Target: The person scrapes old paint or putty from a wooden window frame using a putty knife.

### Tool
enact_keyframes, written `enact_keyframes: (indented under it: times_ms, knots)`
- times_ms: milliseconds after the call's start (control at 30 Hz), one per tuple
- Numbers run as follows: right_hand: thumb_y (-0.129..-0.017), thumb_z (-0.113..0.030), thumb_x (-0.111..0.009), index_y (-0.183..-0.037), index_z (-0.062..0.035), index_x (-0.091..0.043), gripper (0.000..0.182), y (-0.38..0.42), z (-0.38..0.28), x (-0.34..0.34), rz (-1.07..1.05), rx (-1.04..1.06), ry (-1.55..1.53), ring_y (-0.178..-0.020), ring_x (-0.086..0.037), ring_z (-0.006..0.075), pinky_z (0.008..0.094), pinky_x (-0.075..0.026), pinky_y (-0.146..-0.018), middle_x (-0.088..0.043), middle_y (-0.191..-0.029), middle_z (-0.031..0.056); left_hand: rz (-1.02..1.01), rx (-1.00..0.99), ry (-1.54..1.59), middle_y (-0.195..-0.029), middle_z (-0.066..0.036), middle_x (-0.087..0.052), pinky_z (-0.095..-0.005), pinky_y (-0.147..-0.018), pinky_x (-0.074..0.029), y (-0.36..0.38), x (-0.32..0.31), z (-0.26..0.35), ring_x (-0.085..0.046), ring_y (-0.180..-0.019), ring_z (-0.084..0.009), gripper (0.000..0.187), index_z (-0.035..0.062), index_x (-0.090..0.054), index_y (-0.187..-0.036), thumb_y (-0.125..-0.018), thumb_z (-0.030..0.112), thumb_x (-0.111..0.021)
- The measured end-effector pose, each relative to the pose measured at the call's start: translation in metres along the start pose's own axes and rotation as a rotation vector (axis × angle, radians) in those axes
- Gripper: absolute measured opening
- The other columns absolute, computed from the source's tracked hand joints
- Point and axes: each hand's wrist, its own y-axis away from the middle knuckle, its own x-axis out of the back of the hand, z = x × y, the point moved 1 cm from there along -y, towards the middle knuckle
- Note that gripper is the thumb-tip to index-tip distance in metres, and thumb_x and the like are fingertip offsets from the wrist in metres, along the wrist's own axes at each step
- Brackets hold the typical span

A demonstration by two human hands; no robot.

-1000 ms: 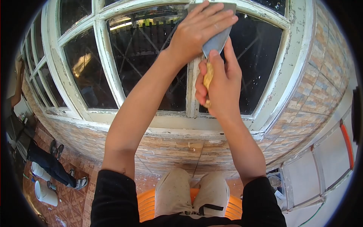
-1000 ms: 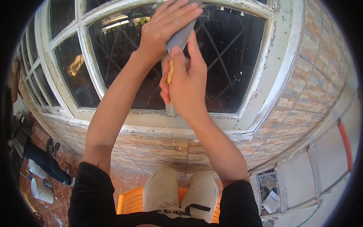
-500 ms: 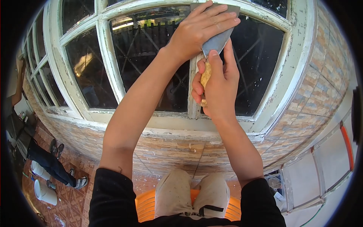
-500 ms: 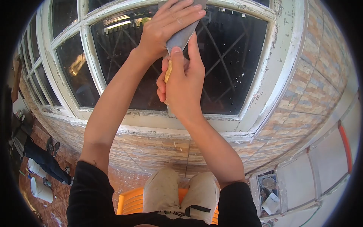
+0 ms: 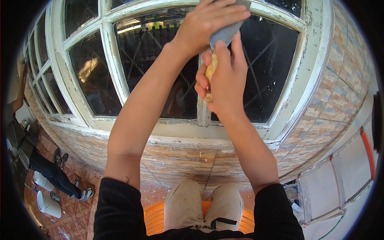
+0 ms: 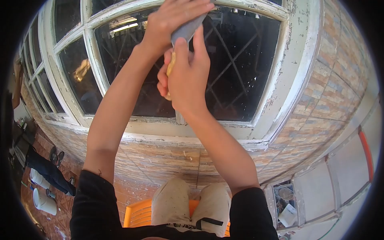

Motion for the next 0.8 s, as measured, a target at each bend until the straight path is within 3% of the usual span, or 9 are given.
enact_keyframes:
  times_ms: [233, 367, 433, 500, 633, 700, 733, 800]
  knots:
    - [-0.101, -0.019, -0.037, -0.145, -0.0206, -0.026, 0.046, 0.027, 0.011, 0.010, 0.020, -0.043, 0.019, -0.038, -0.040, 0.0087, 0.0229, -0.032, -0.029, -0.047, -0.072, 0.0033, -0.053, 0.038, -0.025, -0.117, -0.011, -0.066, -0.0474, -0.102, -0.043, 0.018, 0.003, 0.018, -0.059, -0.116, -0.0297, 0.038, 0.0078, -0.067, -0.116, -0.078, 0.007, -0.067]
    - [-0.101, -0.018, -0.037, -0.149, -0.0229, -0.022, 0.051, 0.016, 0.009, 0.006, -0.023, -0.027, 0.025, -0.038, -0.041, 0.0086, 0.0226, -0.031, -0.028, -0.047, -0.072, 0.0033, 0.078, 0.028, 0.021, -0.114, -0.011, -0.067, -0.0471, -0.101, -0.044, 0.013, 0.003, 0.007, -0.061, -0.113, -0.0299, 0.034, 0.0081, -0.068, -0.114, -0.079, 0.008, -0.069]
    - [-0.100, -0.018, -0.037, -0.149, -0.0230, -0.022, 0.051, 0.025, 0.012, 0.005, -0.013, -0.026, 0.012, -0.038, -0.041, 0.0086, 0.0225, -0.031, -0.027, -0.048, -0.072, 0.0034, 0.007, 0.084, 0.050, -0.115, -0.011, -0.067, -0.0471, -0.101, -0.044, 0.017, 0.005, 0.017, -0.061, -0.113, -0.0293, 0.035, 0.0085, -0.068, -0.114, -0.079, 0.007, -0.069]
    - [-0.102, -0.018, -0.037, -0.152, -0.0160, -0.013, 0.056, 0.034, 0.014, 0.004, 0.051, -0.007, 0.013, -0.036, -0.043, 0.0080, 0.0232, -0.031, -0.028, -0.046, -0.066, 0.0022, 0.032, 0.010, 0.037, -0.115, -0.011, -0.067, -0.0473, -0.101, -0.043, 0.018, 0.001, 0.013, -0.061, -0.113, -0.0288, 0.037, 0.0090, -0.068, -0.115, -0.079, 0.008, -0.069]
    - [-0.102, -0.019, -0.038, -0.152, -0.0170, -0.013, 0.056, 0.018, 0.005, -0.004, 0.033, 0.001, -0.005, -0.036, -0.043, 0.0080, 0.0230, -0.031, -0.028, -0.046, -0.066, 0.0024, -0.011, 0.034, 0.038, -0.116, -0.011, -0.067, -0.0472, -0.102, -0.043, 0.007, 0.004, 0.003, -0.060, -0.115, -0.0291, 0.037, 0.0086, -0.068, -0.116, -0.079, 0.007, -0.068]
    - [-0.102, -0.019, -0.038, -0.152, -0.0177, -0.014, 0.056, 0.026, 0.009, -0.001, 0.080, -0.011, 0.031, -0.036, -0.043, 0.0080, 0.0230, -0.031, -0.028, -0.046, -0.066, 0.0026, 0.090, 0.011, 0.052, -0.119, -0.002, -0.065, -0.0409, -0.104, -0.041, 0.019, -0.003, 0.011, -0.057, -0.117, -0.0227, 0.045, 0.0179, -0.066, -0.119, -0.073, 0.015, -0.068]
    - [-0.102, -0.019, -0.038, -0.152, -0.0177, -0.014, 0.056, 0.031, 0.011, 0.003, 0.080, -0.013, 0.035, -0.036, -0.043, 0.0080, 0.0230, -0.031, -0.028, -0.046, -0.066, 0.0026, 0.093, 0.014, 0.052, -0.119, -0.002, -0.065, -0.0409, -0.104, -0.041, 0.026, -0.007, 0.015, -0.057, -0.117, -0.0227, 0.045, 0.0179, -0.066, -0.119, -0.073, 0.015, -0.068]
    - [-0.100, -0.018, -0.039, -0.144, -0.0213, -0.027, 0.046, 0.039, 0.011, 0.006, 0.052, -0.023, 0.039, -0.039, -0.041, 0.0086, 0.0221, -0.032, -0.028, -0.048, -0.074, 0.0029, 0.094, -0.020, 0.005, -0.117, -0.002, -0.066, -0.0403, -0.102, -0.042, 0.029, -0.009, 0.022, -0.058, -0.116, -0.0225, 0.045, 0.0179, -0.066, -0.118, -0.072, 0.016, -0.070]
